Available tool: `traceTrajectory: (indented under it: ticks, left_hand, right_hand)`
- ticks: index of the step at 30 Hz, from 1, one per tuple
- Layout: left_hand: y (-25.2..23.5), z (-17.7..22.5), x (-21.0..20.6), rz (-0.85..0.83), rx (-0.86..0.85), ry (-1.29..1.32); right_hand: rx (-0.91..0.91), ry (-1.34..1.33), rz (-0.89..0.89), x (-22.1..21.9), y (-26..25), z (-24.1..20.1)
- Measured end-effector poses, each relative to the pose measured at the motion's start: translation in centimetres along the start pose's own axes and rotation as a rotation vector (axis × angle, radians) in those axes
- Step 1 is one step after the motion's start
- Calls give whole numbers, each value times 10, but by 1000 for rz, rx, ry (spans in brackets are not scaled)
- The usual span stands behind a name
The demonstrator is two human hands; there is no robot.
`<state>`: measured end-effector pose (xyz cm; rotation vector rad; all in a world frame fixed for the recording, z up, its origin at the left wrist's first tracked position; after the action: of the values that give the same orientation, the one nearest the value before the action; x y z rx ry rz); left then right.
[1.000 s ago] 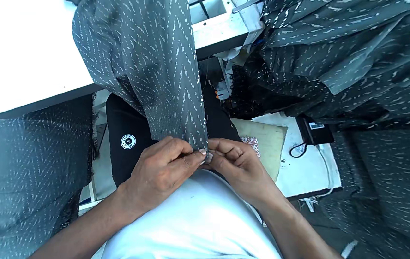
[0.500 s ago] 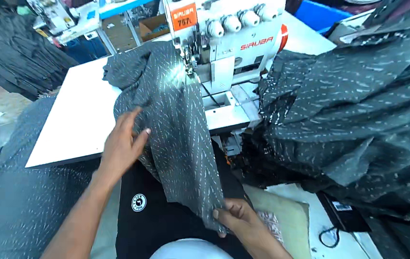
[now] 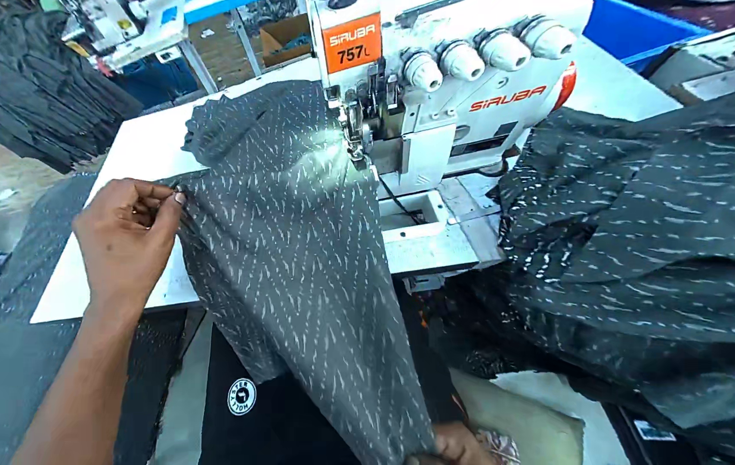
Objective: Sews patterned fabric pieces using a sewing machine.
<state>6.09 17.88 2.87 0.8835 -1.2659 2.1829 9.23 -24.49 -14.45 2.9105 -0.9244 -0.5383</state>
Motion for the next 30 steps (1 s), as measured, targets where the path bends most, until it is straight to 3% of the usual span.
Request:
traceTrajectory:
  ticks: [5,10,13,17,21,30]
  left_hand:
    - [-7,-7,-14,1,44,119]
    - [-63,-13,-14,33,-36,-38]
    - [-68,41,-23,-82,-159,-89]
    - [-12,127,-71,-338,-195,103]
    - [-22,116,-109,-480,-232,73]
    - [-93,82,-145,-576,-231,-19]
  right_hand:
    - [63,-16,14,8,-19,-5]
    - [120,-68,6,9,-56,-22]
    - [176,-93,15,6,-78,-24]
    - [262,-139,21,3,-106,-42]
    - [235,-159,81,0,-126,-69]
    - [180,-146,154,-5,-182,-116]
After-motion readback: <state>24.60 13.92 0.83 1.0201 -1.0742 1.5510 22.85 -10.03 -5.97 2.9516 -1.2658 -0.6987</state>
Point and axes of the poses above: each hand's wrist, its own y-axis away from the middle knuckle, its own x-axis out of the back of the hand, z = x × y, the point moved 2 cm from there along -y, towards the middle knuckle, and after that the axes turned 2 degrees about z, right-handed, at the moved point
